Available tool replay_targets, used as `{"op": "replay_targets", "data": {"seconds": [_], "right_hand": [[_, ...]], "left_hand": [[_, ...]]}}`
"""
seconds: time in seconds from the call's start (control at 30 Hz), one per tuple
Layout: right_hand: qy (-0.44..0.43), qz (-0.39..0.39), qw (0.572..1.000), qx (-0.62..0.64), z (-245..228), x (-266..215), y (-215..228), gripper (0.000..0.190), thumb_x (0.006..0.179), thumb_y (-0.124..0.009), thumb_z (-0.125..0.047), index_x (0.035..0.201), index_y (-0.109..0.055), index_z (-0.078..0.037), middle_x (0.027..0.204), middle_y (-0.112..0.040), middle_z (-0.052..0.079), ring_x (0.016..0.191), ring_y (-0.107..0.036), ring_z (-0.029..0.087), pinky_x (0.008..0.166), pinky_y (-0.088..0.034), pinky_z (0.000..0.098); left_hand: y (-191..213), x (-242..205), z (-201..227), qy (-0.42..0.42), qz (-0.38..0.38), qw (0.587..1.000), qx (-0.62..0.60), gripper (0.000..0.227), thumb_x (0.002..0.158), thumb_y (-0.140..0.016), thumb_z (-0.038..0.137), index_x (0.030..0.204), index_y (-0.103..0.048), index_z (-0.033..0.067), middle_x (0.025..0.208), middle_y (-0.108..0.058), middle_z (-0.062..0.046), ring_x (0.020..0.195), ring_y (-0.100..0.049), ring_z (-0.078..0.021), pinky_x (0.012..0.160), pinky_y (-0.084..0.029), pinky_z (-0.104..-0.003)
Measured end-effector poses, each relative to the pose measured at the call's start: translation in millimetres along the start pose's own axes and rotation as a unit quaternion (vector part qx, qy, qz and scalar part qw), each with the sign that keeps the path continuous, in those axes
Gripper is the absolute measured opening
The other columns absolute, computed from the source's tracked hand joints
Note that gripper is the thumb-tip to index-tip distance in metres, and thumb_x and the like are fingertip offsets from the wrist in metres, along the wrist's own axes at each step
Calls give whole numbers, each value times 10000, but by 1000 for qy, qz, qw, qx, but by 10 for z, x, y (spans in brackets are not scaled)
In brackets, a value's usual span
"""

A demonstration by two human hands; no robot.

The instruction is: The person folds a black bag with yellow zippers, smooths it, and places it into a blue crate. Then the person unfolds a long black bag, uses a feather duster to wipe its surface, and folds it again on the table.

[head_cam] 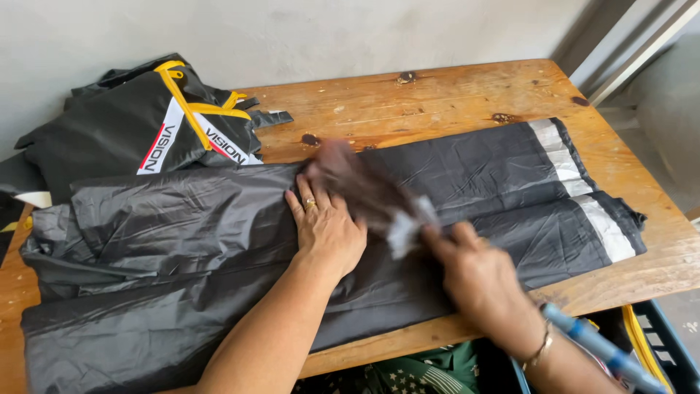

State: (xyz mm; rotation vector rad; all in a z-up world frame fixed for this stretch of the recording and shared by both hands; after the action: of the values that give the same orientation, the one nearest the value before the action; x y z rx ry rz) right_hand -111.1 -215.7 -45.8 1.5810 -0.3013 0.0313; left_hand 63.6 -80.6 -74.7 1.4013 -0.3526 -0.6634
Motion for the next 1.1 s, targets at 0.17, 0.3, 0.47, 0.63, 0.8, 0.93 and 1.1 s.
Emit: {"op": "replay_targets", "data": {"seconds": [0.17,0.3,0.47,0.63,0.8,0.93,1.1], "right_hand": [[-265,-114,956,-50,1149,130,89,676,860,-472,-160,1460,-561,-458,1116,-562,121,866,-756,456,786,-601,542],[-352,-88,931,-40,1672,-37,182,671,849,-426,-118,1455,-623,-330,1285,-582,237,1085,-669,556,935,-508,607],[-234,49,971,-8,830,-177,558,627,892,-507,-48,1433,-641,-333,1027,-595,147,694,-700,476,647,-554,579],[-60,2,998,-33,13,-341,153,644,837,-524,-79,1442,-552,-299,995,-536,58,605,-679,379,428,-562,498],[-208,-104,971,-50,901,-323,68,664,799,-658,-179,1395,-608,-468,1148,-599,20,931,-760,371,798,-658,488],[-292,-36,955,-27,1486,-309,294,613,898,-462,-163,1468,-612,-332,1134,-598,196,921,-692,542,847,-535,602],[-262,47,963,-27,871,-452,561,546,953,-513,-116,1438,-659,-321,1079,-562,169,762,-674,565,689,-529,667]], "left_hand": [[-204,127,-112,28,145,989,13,909,1000,-330,643,1565,-209,-59,1655,-83,-345,1527,-64,-516,1202,-23,-680],[-166,104,-98,35,110,993,8,901,1008,-295,633,1577,-168,-55,1663,-32,-336,1532,-14,-515,1204,9,-678],[-149,100,-80,44,92,995,12,890,1009,-290,616,1583,-153,-51,1666,-19,-334,1534,-1,-515,1204,22,-679],[-64,90,-70,16,88,996,-23,841,941,-399,408,1582,-139,-71,1661,-37,-325,1522,-16,-536,1198,22,-685],[-31,-12,-51,44,12,998,-47,838,1039,-282,535,1613,-117,-52,1690,21,-311,1560,76,-494,1225,93,-658],[-113,102,-102,29,105,994,-20,859,1027,-311,585,1570,-188,-69,1663,-56,-334,1533,-29,-515,1202,1,-679],[111,36,-161,4,247,944,-219,645,1047,-467,440,1377,-374,-106,1617,-148,-409,1512,-183,-539,1158,-135,-739]]}}
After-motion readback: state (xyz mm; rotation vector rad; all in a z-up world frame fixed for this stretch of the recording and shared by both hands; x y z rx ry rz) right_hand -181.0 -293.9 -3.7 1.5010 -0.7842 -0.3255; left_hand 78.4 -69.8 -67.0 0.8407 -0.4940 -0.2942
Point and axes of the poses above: each hand's wrist, its own x-axis towards the middle knuckle, its own y-axis out of the back of the hand, z = x × y, the point moved 6 cm from there along x, towards the middle knuckle
